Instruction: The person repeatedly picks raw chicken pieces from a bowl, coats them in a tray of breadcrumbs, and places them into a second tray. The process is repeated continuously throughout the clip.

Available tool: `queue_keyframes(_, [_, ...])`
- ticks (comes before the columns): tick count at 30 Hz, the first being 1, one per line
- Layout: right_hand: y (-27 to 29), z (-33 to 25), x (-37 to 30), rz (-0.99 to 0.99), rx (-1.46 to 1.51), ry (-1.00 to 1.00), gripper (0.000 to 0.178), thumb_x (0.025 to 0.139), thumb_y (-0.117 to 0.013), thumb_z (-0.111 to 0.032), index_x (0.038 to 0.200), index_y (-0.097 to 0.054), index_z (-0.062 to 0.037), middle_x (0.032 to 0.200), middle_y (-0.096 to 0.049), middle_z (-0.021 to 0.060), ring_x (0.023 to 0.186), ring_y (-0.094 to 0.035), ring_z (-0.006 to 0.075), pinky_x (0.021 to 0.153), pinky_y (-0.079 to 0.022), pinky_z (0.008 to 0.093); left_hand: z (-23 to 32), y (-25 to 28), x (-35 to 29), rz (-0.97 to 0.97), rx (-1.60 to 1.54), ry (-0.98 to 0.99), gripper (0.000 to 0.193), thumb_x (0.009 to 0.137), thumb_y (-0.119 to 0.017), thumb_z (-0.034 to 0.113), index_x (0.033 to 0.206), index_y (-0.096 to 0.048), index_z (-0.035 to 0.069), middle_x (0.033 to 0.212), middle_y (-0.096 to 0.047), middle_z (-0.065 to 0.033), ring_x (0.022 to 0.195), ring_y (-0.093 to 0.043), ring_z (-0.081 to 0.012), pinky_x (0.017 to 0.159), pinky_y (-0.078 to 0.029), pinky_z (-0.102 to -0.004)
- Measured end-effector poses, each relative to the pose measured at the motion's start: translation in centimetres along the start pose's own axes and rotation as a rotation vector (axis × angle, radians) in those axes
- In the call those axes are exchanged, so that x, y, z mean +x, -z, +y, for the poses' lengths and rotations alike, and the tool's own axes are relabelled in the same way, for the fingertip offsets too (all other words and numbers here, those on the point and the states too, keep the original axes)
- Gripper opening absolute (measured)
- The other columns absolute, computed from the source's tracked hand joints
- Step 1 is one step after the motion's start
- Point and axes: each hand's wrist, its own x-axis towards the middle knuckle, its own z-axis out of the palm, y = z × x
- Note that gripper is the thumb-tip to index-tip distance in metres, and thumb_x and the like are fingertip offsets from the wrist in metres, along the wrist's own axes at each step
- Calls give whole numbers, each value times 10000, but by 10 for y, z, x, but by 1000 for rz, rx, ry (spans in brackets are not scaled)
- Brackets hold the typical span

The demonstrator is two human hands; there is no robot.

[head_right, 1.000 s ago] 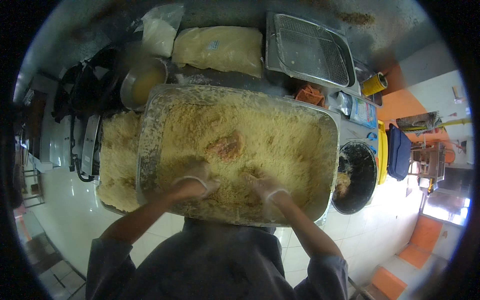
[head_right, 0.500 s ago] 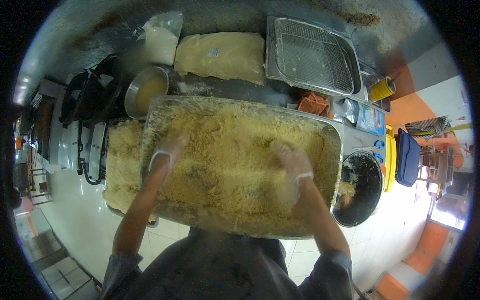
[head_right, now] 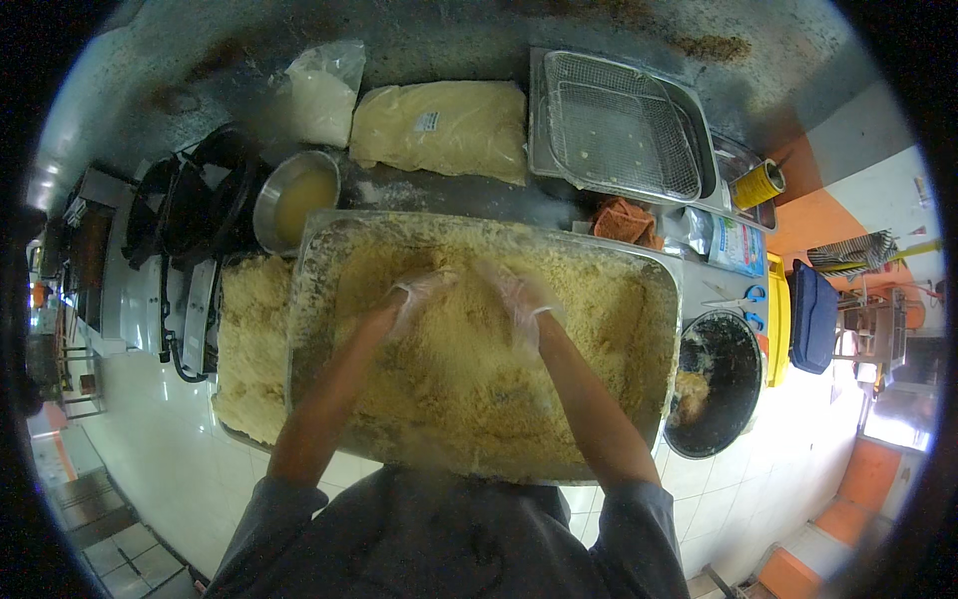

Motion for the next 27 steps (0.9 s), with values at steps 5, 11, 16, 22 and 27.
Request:
queue_keyframes(5, [32,7,39,-774,-748,687,523,1071,-335,-196,1568,-173,-198,1587,-343,49,1437,-361,149,1188,-329,300,-11,3,19,-136,-136,-187,897,913,-591,569,1563,-245,56,1551,-375,-202,1399,-398,-355,1136,-340,-505])
queue_keyframes(11, [63,-29,12,-76,-1287,-201,517,1045,-438,-190,1543,-304,-143,1444,-505,84,1181,-537,165,961,-439,279,-39,15,-8,63,-128,-103,907,892,-717,418,1549,-237,18,1447,-484,-256,1330,-482,-367,1136,-374,-488])
queue_keyframes(16, [57,-34,-46,-227,-2146,-114,367,1009,-530,-231,1353,-586,-117,1179,-664,81,964,-643,212,869,-517,313,-52,5,-25,-36,-81,279,1018,839,-801,292,1542,-148,-48,1487,-378,-327,1334,-479,-382,1120,-418,-468])
queue_keyframes(22, [33,-10,-95,-222,-1409,47,374,1006,-526,-319,1266,-640,-76,1127,-652,148,985,-640,292,930,-516,386,-32,-33,-45,152,-39,30,994,758,-879,259,1494,-290,-55,1418,-484,-284,1289,-510,-402,1039,-484,-514])
queue_keyframes(27, [30,-43,-159,10,-2080,25,360,1017,-496,-310,1139,-672,-21,1087,-665,155,1008,-650,306,921,-529,387,-17,-30,-72,158,560,27,848,862,-768,323,1472,-327,-69,1413,-475,-296,1235,-551,-379,1041,-479,-465])
